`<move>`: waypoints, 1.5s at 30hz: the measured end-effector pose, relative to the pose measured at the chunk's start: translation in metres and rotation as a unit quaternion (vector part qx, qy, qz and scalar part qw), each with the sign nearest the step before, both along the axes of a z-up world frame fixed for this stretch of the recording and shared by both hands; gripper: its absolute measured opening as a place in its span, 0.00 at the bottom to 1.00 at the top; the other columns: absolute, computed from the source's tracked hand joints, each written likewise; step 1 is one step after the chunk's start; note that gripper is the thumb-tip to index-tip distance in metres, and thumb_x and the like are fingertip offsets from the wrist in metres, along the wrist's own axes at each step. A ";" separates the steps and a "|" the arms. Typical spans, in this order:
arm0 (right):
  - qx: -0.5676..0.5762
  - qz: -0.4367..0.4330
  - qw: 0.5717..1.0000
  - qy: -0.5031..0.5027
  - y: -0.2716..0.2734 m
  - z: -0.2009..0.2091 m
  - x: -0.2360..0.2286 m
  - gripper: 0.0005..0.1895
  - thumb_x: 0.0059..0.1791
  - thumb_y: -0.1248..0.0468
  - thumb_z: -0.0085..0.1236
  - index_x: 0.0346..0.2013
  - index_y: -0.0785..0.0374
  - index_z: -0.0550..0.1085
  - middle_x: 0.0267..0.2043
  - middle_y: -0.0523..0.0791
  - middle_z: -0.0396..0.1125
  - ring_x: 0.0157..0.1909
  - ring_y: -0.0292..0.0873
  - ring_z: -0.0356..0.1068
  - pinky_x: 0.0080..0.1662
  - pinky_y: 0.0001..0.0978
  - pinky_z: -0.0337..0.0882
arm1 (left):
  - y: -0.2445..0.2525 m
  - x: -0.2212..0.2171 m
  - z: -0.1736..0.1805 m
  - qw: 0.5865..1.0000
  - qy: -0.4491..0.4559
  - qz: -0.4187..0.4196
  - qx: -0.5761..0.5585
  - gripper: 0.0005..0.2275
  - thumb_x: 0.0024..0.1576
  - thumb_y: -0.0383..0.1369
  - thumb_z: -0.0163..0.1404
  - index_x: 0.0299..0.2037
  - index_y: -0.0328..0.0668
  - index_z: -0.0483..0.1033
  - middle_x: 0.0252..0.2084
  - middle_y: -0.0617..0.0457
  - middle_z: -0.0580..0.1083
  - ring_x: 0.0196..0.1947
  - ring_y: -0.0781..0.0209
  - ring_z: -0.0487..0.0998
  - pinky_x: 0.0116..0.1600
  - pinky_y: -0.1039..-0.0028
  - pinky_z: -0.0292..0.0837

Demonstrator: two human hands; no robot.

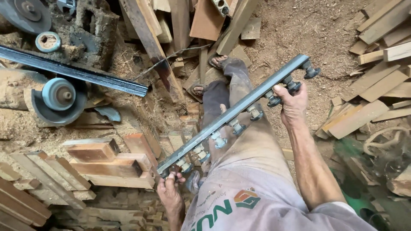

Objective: Sharpening the teeth of a mortise chain using a specialized grinding machine in a workshop.

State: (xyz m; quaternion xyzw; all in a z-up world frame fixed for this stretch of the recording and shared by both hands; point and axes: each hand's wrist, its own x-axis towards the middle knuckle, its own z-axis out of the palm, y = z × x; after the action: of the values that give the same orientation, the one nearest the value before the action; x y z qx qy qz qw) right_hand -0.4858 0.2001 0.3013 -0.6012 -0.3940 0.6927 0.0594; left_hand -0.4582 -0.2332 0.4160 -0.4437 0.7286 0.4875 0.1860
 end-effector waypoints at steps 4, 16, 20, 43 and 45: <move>0.018 0.018 1.000 -0.013 -0.003 -0.008 -0.011 0.35 0.37 0.61 0.76 0.50 0.57 0.63 0.46 0.39 0.65 0.44 0.36 0.69 0.46 0.28 0.77 | -0.004 0.004 -0.003 1.000 0.000 -0.012 -0.009 0.09 0.63 0.30 0.47 0.36 0.30 0.77 0.28 0.40 0.79 0.22 0.54 0.79 0.29 0.72 0.78; -0.003 0.043 0.999 0.004 -0.002 -0.010 -0.038 0.34 0.38 0.58 0.76 0.51 0.57 0.63 0.45 0.39 0.67 0.42 0.35 0.70 0.49 0.28 0.78 | 0.004 0.009 -0.002 0.999 0.007 0.024 -0.028 0.08 0.62 0.31 0.48 0.36 0.33 0.75 0.30 0.41 0.79 0.22 0.55 0.79 0.29 0.74 0.76; 0.010 0.083 0.996 -0.036 0.001 -0.011 -0.041 0.42 0.35 0.50 0.75 0.56 0.58 0.63 0.50 0.40 0.67 0.51 0.38 0.67 0.60 0.35 0.71 | 0.013 0.011 0.003 0.999 -0.006 0.031 -0.040 0.08 0.62 0.31 0.48 0.36 0.34 0.74 0.30 0.41 0.79 0.22 0.54 0.79 0.28 0.73 0.73; -0.086 0.142 0.986 -0.014 0.003 -0.037 -0.034 0.38 0.34 0.57 0.77 0.51 0.57 0.63 0.43 0.39 0.67 0.39 0.35 0.69 0.41 0.28 0.73 | 0.045 0.053 0.027 0.994 0.080 0.048 -0.049 0.08 0.62 0.33 0.50 0.40 0.34 0.74 0.33 0.44 0.77 0.28 0.56 0.78 0.36 0.71 0.79; -0.091 0.143 0.985 -0.017 0.001 -0.039 -0.034 0.39 0.33 0.57 0.76 0.52 0.57 0.63 0.44 0.39 0.66 0.40 0.35 0.67 0.41 0.28 0.72 | 0.048 0.057 0.028 0.993 0.099 0.050 -0.048 0.08 0.61 0.33 0.50 0.41 0.33 0.74 0.33 0.44 0.76 0.28 0.56 0.78 0.36 0.70 0.80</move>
State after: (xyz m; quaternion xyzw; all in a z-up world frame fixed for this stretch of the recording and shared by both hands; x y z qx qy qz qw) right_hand -0.5193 0.2011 0.2622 -0.5534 -0.4123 0.7165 -0.1020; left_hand -0.4013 -0.1856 0.4442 -0.4373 0.7432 0.5020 0.0670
